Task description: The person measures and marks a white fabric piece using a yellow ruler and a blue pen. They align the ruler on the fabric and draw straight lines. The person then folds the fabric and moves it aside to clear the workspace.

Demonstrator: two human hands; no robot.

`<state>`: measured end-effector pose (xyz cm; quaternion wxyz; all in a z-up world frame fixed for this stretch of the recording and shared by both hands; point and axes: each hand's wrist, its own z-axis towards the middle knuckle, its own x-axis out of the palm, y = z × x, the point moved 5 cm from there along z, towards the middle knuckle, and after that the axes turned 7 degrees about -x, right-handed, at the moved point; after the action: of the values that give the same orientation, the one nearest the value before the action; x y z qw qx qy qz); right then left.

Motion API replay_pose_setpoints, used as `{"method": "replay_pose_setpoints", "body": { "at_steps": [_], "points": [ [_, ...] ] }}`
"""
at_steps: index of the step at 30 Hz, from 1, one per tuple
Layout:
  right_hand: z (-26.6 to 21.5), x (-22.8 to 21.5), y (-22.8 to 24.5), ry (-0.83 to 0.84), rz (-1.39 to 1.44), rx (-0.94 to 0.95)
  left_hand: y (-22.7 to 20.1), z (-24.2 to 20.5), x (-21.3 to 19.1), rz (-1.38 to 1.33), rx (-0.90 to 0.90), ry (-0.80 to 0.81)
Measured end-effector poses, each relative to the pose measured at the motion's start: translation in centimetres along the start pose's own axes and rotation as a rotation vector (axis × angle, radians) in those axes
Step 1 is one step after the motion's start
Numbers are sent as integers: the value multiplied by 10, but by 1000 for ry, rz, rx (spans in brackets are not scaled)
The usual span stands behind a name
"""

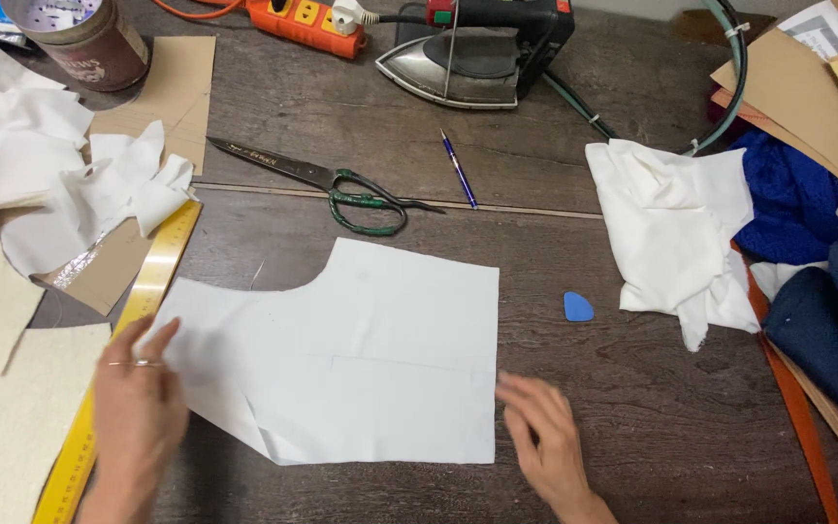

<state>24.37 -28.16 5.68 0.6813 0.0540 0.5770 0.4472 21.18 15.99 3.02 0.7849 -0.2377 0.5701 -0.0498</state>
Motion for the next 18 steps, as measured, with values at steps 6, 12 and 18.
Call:
{"method": "replay_pose_setpoints", "body": {
  "at_steps": [6, 12, 18],
  "points": [
    [33, 46, -13, 234, -203, 342, -71, -13, 46, 165, -1, 156],
    [44, 75, -1, 242, -337, 114, -78, -20, 78, 208, -30, 106],
    [36, 89, -12, 286, -593, 18, -67, -13, 83, 265, -86, 213]
  ]
}}
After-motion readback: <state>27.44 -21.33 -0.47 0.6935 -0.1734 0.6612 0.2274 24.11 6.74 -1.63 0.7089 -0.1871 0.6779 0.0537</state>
